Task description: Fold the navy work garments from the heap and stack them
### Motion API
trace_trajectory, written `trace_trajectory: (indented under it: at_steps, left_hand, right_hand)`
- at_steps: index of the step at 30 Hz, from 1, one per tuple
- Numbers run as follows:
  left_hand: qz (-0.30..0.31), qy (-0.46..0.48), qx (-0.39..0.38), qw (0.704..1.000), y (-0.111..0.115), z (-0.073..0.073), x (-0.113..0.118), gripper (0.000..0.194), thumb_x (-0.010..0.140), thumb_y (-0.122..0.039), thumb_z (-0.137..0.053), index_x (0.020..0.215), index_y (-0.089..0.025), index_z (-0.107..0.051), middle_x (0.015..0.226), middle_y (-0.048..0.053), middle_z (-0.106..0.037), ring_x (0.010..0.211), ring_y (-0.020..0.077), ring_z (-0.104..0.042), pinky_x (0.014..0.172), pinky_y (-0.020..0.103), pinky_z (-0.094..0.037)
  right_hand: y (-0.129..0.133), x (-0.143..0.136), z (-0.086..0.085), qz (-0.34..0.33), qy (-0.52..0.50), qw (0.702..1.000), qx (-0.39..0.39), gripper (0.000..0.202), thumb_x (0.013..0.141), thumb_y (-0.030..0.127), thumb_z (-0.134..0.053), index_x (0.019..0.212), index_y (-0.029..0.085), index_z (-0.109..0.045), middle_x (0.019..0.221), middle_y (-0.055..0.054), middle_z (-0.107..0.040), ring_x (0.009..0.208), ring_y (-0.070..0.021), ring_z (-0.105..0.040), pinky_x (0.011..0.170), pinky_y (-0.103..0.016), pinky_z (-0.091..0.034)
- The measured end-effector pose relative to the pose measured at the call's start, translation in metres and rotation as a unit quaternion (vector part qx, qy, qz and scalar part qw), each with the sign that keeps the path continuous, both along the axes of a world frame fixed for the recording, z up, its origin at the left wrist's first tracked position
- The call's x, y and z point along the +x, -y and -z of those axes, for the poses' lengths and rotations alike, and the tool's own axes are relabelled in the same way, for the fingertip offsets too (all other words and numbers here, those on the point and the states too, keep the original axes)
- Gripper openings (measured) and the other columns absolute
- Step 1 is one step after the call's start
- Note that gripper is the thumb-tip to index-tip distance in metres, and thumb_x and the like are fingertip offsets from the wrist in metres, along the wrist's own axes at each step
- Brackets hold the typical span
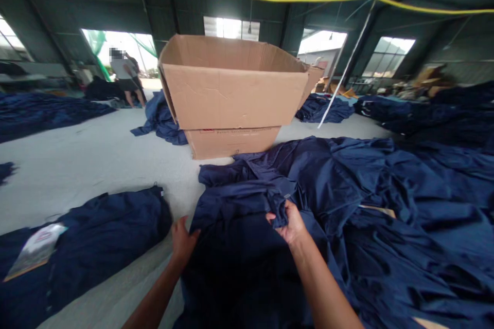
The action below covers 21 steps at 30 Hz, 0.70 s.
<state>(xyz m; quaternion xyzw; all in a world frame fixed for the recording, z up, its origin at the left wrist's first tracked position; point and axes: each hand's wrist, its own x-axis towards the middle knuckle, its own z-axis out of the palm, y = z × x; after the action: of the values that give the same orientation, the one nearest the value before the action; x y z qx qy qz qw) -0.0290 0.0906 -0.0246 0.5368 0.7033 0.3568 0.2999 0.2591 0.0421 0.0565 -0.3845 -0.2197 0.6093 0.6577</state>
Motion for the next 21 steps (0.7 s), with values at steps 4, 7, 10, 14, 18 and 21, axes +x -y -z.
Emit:
trace_trajectory:
  at_steps: [4, 7, 10, 14, 18, 21]
  left_hand:
    - [0.017, -0.097, -0.021, 0.995, -0.004, 0.013, 0.008, 0.055, 0.063, -0.016, -0.066, 0.115, -0.01, -0.049, 0.104, 0.011, -0.06, 0.101, 0.0232, -0.057, 0.085, 0.031, -0.045]
    - [0.003, -0.123, 0.0, 0.992, -0.003, 0.009, -0.002, 0.028, 0.073, -0.012, -0.052, 0.1, -0.016, -0.056, 0.093, 0.004, -0.059, 0.088, 0.0174, -0.058, 0.08, 0.027, -0.045]
    - [-0.06, -0.166, 0.034, 0.984, 0.006, 0.001, -0.035, 0.029, 0.078, -0.009, -0.038, 0.1, -0.018, -0.054, 0.1, 0.006, -0.052, 0.092, 0.0176, -0.052, 0.084, 0.029, -0.042]
    - [0.068, -0.359, 0.037, 0.93, 0.025, -0.005, -0.082, 0.037, 0.071, -0.002, -0.037, 0.093, -0.021, -0.061, 0.102, 0.007, -0.055, 0.096, 0.0214, -0.048, 0.082, 0.034, -0.039]
    - [0.198, -0.44, -0.081, 0.872, 0.034, -0.017, -0.089, 0.044, 0.069, 0.001, -0.035, 0.087, -0.026, -0.064, 0.106, 0.004, -0.058, 0.103, 0.0236, -0.048, 0.084, 0.042, -0.037]
    - [0.223, -0.42, -0.041, 0.879, 0.029, -0.031, -0.063, 0.043, 0.066, 0.002, -0.035, 0.081, -0.025, -0.065, 0.118, 0.002, -0.056, 0.114, 0.023, -0.045, 0.094, 0.047, -0.033]
  right_hand:
    - [0.018, 0.031, -0.024, 0.07, -0.023, 0.997, -0.018, 0.008, 0.064, 0.02, -0.054, 0.064, 0.022, -0.046, 0.052, 0.006, -0.053, 0.044, -0.0106, -0.047, 0.034, -0.018, -0.033]
    - [0.03, 0.042, -0.03, 0.091, 0.062, 0.993, -0.049, 0.009, 0.06, 0.023, -0.057, 0.067, 0.022, -0.051, 0.048, 0.008, -0.05, 0.041, -0.0103, -0.044, 0.036, -0.02, -0.035]
    - [0.037, 0.058, -0.023, 0.055, 0.268, 0.96, -0.057, 0.024, 0.054, 0.02, -0.053, 0.077, 0.021, -0.06, 0.061, 0.003, -0.061, 0.055, -0.0151, -0.055, 0.054, -0.028, -0.047]
    - [0.041, 0.082, -0.006, 0.044, 0.499, 0.864, -0.053, 0.023, 0.043, 0.013, -0.047, 0.058, 0.019, -0.063, 0.095, -0.006, -0.066, 0.097, -0.0249, -0.056, 0.092, -0.039, -0.041]
    - [0.044, 0.09, 0.006, -0.025, 0.639, 0.765, -0.073, 0.032, 0.046, 0.011, -0.046, 0.065, 0.021, -0.069, 0.114, -0.006, -0.06, 0.118, -0.0263, -0.045, 0.103, -0.04, -0.031]
    - [0.044, 0.086, 0.006, -0.101, 0.687, 0.714, -0.089, 0.03, 0.061, 0.016, -0.047, 0.077, 0.023, -0.072, 0.112, -0.005, -0.062, 0.123, -0.0235, -0.043, 0.1, -0.036, -0.036]
